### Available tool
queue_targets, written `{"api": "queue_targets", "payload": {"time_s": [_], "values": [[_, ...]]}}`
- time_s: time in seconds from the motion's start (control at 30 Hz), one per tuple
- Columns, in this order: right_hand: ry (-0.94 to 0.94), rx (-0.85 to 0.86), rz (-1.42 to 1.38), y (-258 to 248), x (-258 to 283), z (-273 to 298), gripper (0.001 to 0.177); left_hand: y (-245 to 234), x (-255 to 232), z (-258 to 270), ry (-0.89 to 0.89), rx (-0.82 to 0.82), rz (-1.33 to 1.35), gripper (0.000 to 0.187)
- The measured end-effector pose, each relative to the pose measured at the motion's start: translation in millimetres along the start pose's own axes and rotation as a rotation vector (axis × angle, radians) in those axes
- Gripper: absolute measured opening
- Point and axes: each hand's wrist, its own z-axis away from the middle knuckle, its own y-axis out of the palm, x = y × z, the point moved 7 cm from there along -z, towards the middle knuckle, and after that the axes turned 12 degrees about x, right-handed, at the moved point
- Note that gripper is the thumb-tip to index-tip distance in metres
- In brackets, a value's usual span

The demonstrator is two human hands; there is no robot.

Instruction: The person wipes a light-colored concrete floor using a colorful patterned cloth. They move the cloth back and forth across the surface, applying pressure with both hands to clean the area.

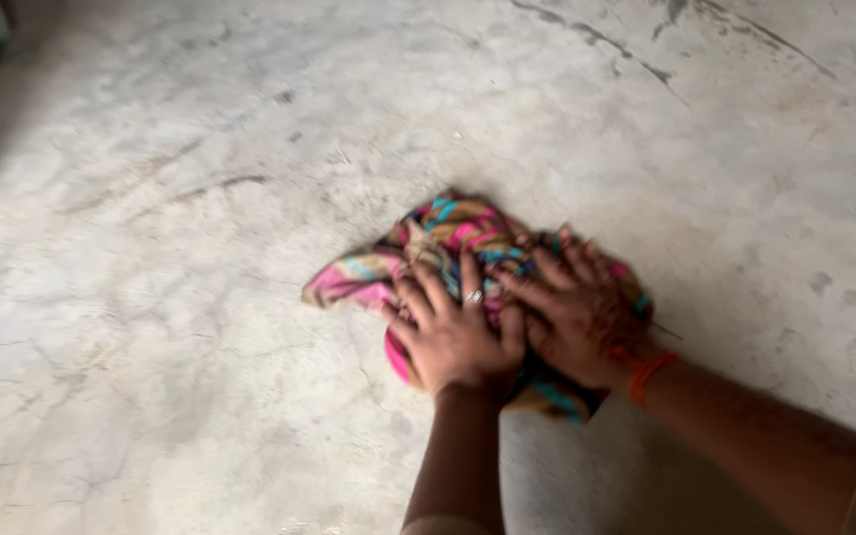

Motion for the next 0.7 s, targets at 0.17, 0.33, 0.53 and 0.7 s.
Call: {"api": "queue_targets", "payload": {"time_s": [0.17,0.33,0.53,0.7], "values": [[0.019,-0.050,-0.058,1.9,-49.8,-0.7,0.055,-13.6,-41.3,-22.8,0.054,-0.080,0.091,0.087],[0.127,-0.011,0.023,7.1,-55.3,-15.7,0.055,-10.7,-45.1,-41.3,0.055,-0.071,0.107,0.081],[0.154,0.053,0.011,2.1,-64.3,-54.3,0.058,-18.2,-44.4,-65.8,0.044,-0.104,0.129,0.073],[0.162,0.060,0.019,7.4,-74.4,-77.8,0.060,-24.8,-43.1,-91.0,0.025,-0.134,0.139,0.073]]}}
